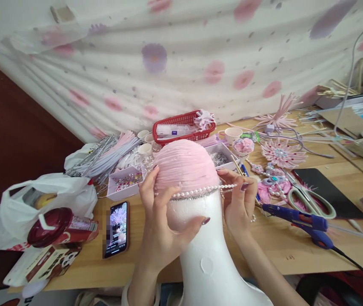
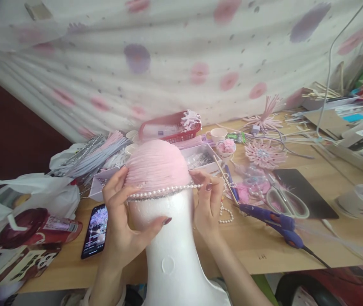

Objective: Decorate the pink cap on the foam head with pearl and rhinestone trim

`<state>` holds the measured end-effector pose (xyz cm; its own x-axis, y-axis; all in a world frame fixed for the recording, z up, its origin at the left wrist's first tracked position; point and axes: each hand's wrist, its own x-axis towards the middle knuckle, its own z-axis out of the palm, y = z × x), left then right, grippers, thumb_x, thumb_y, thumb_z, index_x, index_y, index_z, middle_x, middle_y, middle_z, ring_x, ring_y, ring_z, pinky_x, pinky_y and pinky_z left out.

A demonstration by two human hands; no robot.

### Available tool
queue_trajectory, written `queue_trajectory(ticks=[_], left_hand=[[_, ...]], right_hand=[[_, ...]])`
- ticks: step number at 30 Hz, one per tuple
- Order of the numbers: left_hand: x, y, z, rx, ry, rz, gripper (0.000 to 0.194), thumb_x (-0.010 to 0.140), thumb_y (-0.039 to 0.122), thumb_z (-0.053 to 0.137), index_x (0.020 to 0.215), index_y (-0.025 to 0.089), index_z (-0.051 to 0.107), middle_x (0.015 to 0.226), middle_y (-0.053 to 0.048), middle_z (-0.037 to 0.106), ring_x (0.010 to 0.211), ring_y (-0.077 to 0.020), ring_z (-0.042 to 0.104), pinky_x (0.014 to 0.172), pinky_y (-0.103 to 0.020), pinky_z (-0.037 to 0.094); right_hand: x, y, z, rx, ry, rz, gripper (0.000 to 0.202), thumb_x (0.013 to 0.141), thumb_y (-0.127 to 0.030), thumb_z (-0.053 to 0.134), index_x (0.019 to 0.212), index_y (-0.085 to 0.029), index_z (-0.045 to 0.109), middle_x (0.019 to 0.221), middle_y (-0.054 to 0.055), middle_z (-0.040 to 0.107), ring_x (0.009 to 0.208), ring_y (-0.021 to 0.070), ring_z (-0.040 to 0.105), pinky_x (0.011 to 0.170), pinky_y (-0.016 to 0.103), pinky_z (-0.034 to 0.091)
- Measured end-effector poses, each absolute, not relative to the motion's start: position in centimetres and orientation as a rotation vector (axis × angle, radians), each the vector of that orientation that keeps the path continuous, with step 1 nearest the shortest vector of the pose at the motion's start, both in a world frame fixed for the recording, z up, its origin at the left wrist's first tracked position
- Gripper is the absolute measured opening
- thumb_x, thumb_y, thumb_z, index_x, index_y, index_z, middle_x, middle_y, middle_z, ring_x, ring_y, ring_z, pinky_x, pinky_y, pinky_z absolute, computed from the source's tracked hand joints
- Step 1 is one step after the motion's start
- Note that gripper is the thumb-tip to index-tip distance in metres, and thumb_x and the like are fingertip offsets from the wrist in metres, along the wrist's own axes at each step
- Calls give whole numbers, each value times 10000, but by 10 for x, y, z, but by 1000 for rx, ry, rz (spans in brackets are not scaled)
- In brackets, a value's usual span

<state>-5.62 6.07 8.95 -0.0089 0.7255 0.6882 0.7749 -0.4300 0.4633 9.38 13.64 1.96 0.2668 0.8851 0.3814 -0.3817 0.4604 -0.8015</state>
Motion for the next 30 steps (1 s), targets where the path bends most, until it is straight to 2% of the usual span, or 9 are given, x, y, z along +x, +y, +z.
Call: queue_trajectory(ticks=[5,13,21,25,30], left_hand=[[-57,56,94,-2244,-1709,-1348,539,840,216,802,1274,232,482,1587,-175,273,1569,-296,256,1298,-553,235],[-54,52,103,-2293,-1798,-1230,447,887,227,757,1261,257,514,1560,-115,283,1557,-227,259,1316,-441,199],[-52,52,103,-2305,-1759,-1243,419,892,213,751,1230,244,506,1526,-122,304,1550,-216,256,1305,-403,197],[-51,53,103,-2281,-1732,-1274,507,859,210,789,1240,220,454,1500,-156,352,1508,-246,318,1275,-433,253],[-51,54,103,-2227,-1765,-1265,524,837,263,813,1203,243,439,1459,-156,413,1452,-309,378,1224,-550,305]], right_hand=[[92,132,26,-557,-931,918,144,1030,-451,571,983,-317,546,1079,-7,711,1091,205,698,964,452,541],[94,136,26,-546,-975,852,148,1032,-438,571,991,-299,540,1026,-11,659,1067,219,718,937,453,550],[99,140,27,-555,-1052,769,91,1067,-364,525,1020,-290,550,939,-19,616,1006,166,694,977,419,540],[101,142,27,-599,-1063,761,98,1059,-377,540,1019,-288,556,920,-18,603,983,174,680,977,437,533],[99,140,27,-643,-1058,769,103,1054,-380,546,1012,-286,543,935,-17,617,979,176,682,945,412,523]])
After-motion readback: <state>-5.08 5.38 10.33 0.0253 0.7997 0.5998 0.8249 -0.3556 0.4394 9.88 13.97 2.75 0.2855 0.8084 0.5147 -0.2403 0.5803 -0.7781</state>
